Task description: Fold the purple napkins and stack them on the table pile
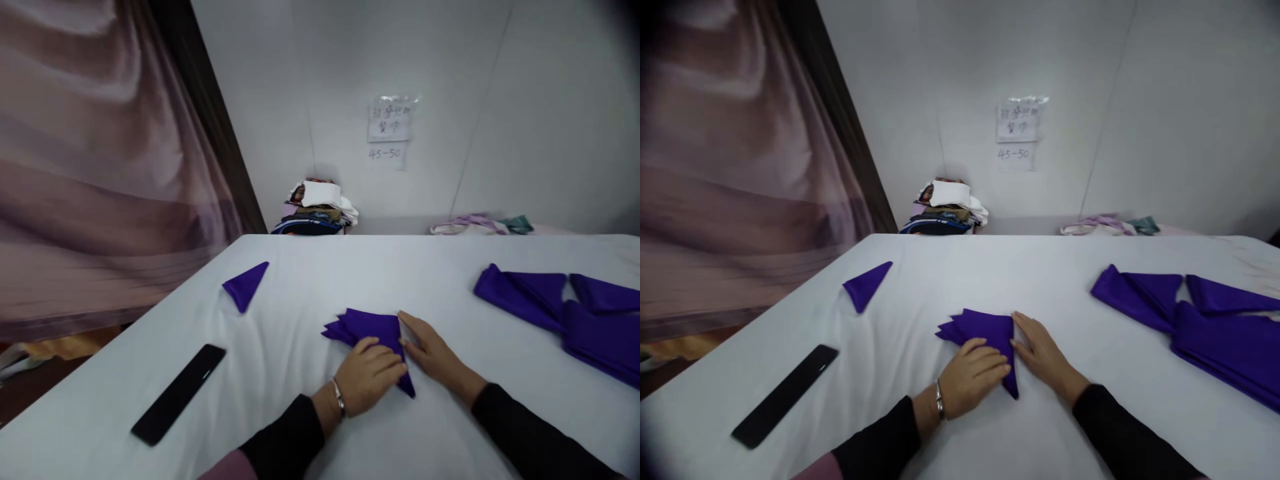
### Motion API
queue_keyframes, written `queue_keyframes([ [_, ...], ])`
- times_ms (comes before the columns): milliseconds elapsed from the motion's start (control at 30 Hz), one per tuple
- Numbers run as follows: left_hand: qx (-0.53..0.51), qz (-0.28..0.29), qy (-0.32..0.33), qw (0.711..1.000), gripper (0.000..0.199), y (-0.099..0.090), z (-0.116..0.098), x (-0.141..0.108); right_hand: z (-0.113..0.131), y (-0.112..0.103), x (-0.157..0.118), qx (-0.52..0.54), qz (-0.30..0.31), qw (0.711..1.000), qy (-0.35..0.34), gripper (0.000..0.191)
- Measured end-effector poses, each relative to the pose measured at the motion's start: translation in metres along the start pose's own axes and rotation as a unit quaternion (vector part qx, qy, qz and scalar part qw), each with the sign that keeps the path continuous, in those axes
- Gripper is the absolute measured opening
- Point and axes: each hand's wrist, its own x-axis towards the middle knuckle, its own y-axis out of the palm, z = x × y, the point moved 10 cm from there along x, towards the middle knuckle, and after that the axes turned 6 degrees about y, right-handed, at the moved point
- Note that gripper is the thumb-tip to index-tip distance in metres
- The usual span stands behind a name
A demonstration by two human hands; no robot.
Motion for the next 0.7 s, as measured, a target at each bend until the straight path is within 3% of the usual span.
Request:
queue_keyframes([
  [33, -0.013, -0.005, 0.025, 1.0, 0.031, 0.001, -0.016, 0.005, -0.004, -0.005, 0.001, 0.039, -0.014, 0.999, 0.021, 0.053],
  [100, -0.025, -0.005, 0.014, 1.0, 0.029, -0.002, -0.022, 0.01, -0.012, -0.011, 0.002, 0.11, -0.028, 0.991, 0.063, 0.05],
  [167, -0.018, -0.005, -0.058, 0.998, 0.03, -0.007, -0.001, 0.005, -0.017, -0.013, 0.002, 0.158, -0.027, 0.983, 0.092, 0.046],
  [233, -0.005, -0.025, -0.16, 0.987, 0.033, -0.014, 0.034, -0.01, -0.015, -0.015, 0.002, 0.178, -0.024, 0.979, 0.099, 0.043],
  [333, -0.022, -0.091, -0.32, 0.943, 0.033, -0.022, 0.08, -0.048, -0.002, -0.02, 0.002, 0.164, -0.018, 0.984, 0.066, 0.041],
  [400, -0.055, -0.109, -0.392, 0.912, 0.031, -0.018, 0.094, -0.068, 0.011, -0.024, 0.001, 0.138, -0.013, 0.99, 0.026, 0.042],
  [467, -0.073, -0.101, -0.412, 0.903, 0.032, -0.011, 0.095, -0.074, 0.027, -0.027, -0.001, 0.107, 0.0, 0.994, -0.018, 0.046],
  [600, -0.052, -0.077, -0.373, 0.923, 0.032, -0.009, 0.084, -0.064, 0.063, -0.015, -0.012, 0.041, 0.092, 0.987, -0.129, 0.066],
  [700, -0.07, -0.074, -0.377, 0.92, 0.026, -0.006, 0.085, -0.064, 0.073, 0.001, -0.019, 0.002, 0.153, 0.977, -0.148, 0.067],
])
